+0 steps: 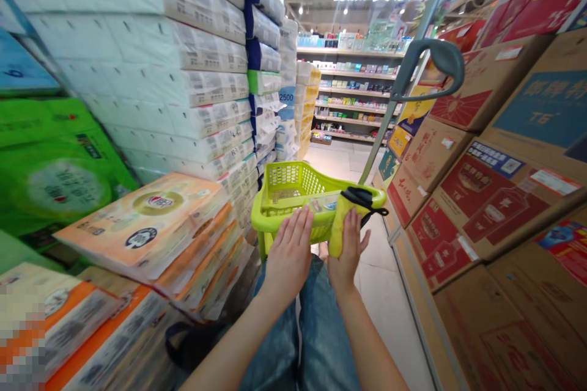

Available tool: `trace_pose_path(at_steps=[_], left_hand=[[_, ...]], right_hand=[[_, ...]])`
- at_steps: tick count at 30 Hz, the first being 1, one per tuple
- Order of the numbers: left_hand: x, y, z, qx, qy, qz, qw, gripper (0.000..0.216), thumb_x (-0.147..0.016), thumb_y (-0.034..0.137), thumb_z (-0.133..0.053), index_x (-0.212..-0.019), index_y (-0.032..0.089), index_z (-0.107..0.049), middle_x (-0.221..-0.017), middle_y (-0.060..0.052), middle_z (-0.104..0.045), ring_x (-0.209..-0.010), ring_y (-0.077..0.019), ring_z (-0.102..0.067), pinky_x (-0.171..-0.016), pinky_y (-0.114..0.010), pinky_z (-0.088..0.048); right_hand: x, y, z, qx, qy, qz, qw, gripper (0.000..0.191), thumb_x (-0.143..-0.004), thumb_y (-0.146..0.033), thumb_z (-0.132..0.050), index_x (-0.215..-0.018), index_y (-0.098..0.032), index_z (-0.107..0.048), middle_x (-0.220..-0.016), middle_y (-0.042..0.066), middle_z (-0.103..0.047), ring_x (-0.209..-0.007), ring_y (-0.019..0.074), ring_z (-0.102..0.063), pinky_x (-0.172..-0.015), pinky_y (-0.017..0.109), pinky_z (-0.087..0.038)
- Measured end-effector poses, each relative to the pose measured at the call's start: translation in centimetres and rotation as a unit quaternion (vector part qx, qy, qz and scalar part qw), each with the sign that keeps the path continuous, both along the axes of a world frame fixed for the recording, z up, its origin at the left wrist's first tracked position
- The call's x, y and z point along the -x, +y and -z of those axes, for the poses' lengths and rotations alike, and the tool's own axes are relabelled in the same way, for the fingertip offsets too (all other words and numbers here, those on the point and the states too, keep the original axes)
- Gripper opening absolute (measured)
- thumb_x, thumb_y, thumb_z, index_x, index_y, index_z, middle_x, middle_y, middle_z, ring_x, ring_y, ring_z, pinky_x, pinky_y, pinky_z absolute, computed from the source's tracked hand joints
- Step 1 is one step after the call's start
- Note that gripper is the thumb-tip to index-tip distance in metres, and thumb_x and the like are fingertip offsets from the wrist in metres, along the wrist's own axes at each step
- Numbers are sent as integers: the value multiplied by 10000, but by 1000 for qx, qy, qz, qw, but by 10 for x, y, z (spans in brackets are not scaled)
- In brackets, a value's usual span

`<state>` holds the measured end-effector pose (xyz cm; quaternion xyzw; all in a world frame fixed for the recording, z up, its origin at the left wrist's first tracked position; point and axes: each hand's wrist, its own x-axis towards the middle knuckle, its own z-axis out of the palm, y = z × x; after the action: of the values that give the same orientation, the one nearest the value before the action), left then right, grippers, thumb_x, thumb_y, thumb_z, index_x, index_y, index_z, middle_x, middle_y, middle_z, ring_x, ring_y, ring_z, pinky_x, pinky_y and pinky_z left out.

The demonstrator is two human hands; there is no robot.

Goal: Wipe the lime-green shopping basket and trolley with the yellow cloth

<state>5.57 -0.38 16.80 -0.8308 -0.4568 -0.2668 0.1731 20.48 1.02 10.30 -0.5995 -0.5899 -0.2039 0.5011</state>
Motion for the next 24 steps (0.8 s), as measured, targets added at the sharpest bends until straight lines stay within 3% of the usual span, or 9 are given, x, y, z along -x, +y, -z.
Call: trace_pose_path(at_steps=[3,6,10,13,19,24], left_hand=[[0,1,5,-25,20,-15,999,691,-871,121,-433,-1533,65,-242,-1607,-109,-267,-1497,-230,-232,-1213,-394,-244],[0,3,9,-51,44,-23,997,689,-871,92,-400,-1536,50,-223,-1617,-110,-227,-1503,-233,-210,-1202,-391,-273],[0,4,10,-55,51,-23,997,693,-873,105,-395,-1540,54,-212,-1618,-101,-218,-1503,-229,-212,-1204,-385,-275],[-1,4,11,-51,44,-25,997,716,-865,109,-410,-1545,56,-189,-1617,-106,-218,-1505,-229,-201,-1209,-391,-270],[-2,3,11,-53,52,-35,997,702,-878,109,-404,-1540,33,-184,-1618,-130,-199,-1507,-245,-189,-1206,-413,-282],[-2,4,11,-48,55,-32,997,697,-882,111,-400,-1541,40,-186,-1626,-107,-174,-1506,-236,-194,-1206,-398,-287]], right_hand=[[9,0,15,-19,-128,-34,991,684,-911,-194,-431,-1552,-155,-196,-1524,180,-418,-1471,262,-299,-1199,589,-132],[-16,7,20,-41,-188,-12,981,651,-926,-189,-451,-1541,-176,-240,-1496,179,-461,-1454,255,-337,-1203,587,-103],[-55,18,11,-41,-115,47,991,661,-928,-202,-425,-1550,-149,-210,-1526,214,-399,-1474,279,-294,-1181,613,-151],[-47,18,7,-37,-60,54,996,680,-923,-214,-402,-1558,-134,-171,-1558,216,-340,-1494,284,-237,-1175,619,-175],[5,1,18,-34,-165,-26,985,616,-933,-216,-433,-1530,-177,-283,-1550,169,-381,-1499,265,-223,-1205,580,-130],[-35,4,17,-40,-188,7,981,563,-930,-194,-459,-1486,-198,-371,-1462,173,-505,-1459,248,-331,-1202,590,-80]])
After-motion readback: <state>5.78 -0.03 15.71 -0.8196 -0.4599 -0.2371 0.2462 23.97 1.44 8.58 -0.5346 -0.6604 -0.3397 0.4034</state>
